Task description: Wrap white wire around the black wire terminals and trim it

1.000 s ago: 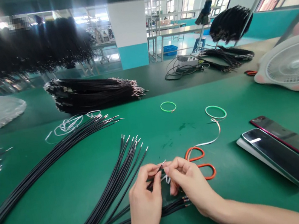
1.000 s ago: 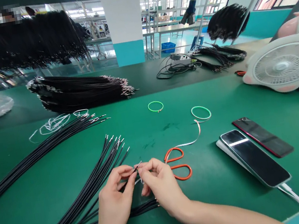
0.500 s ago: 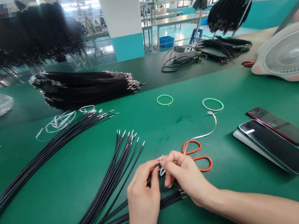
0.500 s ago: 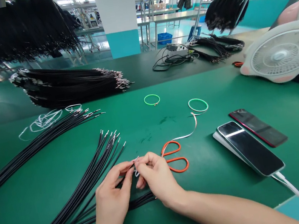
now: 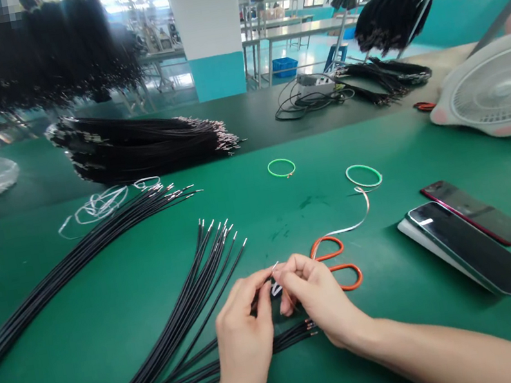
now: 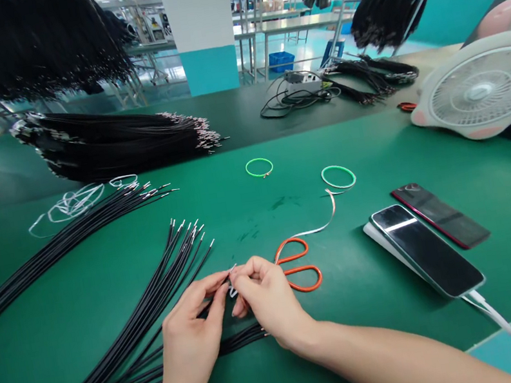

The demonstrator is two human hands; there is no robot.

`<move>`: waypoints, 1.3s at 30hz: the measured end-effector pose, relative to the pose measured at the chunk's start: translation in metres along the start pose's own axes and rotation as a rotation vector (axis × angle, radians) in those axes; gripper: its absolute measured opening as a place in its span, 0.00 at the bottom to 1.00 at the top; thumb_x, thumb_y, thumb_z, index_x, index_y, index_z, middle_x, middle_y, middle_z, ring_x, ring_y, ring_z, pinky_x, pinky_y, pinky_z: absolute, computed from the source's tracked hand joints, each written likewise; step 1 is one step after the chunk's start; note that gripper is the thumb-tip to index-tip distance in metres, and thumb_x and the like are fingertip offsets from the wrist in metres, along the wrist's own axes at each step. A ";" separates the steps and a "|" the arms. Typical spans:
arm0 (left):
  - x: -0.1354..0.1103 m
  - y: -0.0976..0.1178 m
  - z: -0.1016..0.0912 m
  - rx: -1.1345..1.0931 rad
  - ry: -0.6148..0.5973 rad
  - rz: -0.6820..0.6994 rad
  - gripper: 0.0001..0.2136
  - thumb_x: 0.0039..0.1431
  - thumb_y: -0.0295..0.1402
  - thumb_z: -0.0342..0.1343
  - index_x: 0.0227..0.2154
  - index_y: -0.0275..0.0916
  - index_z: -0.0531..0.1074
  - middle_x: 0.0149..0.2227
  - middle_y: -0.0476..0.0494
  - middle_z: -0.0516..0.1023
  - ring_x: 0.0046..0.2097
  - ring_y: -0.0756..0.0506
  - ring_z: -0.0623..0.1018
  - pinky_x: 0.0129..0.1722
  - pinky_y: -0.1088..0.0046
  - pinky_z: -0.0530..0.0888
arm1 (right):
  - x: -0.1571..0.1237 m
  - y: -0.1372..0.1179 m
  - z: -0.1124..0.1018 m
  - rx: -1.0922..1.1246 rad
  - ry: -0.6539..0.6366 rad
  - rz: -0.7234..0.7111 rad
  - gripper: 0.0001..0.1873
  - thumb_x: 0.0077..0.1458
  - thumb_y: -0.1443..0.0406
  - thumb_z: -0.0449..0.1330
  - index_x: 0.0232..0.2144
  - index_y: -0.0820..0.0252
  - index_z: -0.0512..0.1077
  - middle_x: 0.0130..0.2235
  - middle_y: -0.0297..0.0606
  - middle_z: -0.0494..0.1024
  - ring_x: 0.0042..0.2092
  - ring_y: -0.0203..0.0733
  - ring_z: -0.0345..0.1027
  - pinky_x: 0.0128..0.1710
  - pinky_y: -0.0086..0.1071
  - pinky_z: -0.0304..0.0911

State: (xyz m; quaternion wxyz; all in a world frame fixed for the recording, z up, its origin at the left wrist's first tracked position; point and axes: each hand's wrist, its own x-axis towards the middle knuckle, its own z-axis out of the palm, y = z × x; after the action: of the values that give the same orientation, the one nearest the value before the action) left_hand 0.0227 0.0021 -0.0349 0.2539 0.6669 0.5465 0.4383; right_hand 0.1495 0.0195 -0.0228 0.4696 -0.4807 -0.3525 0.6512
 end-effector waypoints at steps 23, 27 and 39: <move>0.018 0.007 -0.002 -0.406 -0.079 -0.522 0.17 0.54 0.43 0.59 0.36 0.32 0.76 0.32 0.42 0.76 0.29 0.52 0.72 0.27 0.79 0.70 | 0.003 0.003 -0.007 -0.121 -0.050 -0.062 0.16 0.52 0.56 0.63 0.31 0.64 0.66 0.23 0.33 0.70 0.22 0.31 0.64 0.24 0.25 0.60; 0.020 0.007 -0.002 -0.407 -0.071 -0.563 0.18 0.53 0.44 0.60 0.33 0.31 0.75 0.23 0.48 0.71 0.22 0.55 0.65 0.21 0.80 0.63 | 0.002 0.003 -0.008 -0.163 -0.057 -0.085 0.17 0.52 0.55 0.63 0.30 0.64 0.67 0.24 0.33 0.71 0.23 0.31 0.64 0.25 0.25 0.60; 0.013 -0.003 -0.007 -0.270 -0.031 -0.244 0.10 0.58 0.36 0.57 0.38 0.38 0.76 0.40 0.42 0.74 0.40 0.48 0.75 0.40 0.73 0.74 | 0.005 0.000 -0.005 -0.082 -0.048 -0.061 0.16 0.51 0.58 0.64 0.33 0.65 0.68 0.25 0.32 0.70 0.22 0.30 0.62 0.23 0.24 0.59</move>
State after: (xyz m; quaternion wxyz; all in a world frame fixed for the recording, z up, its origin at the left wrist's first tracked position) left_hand 0.0151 0.0148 -0.0302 0.4007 0.5624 0.5556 0.4630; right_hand 0.1543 0.0242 -0.0259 0.4608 -0.4729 -0.4044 0.6328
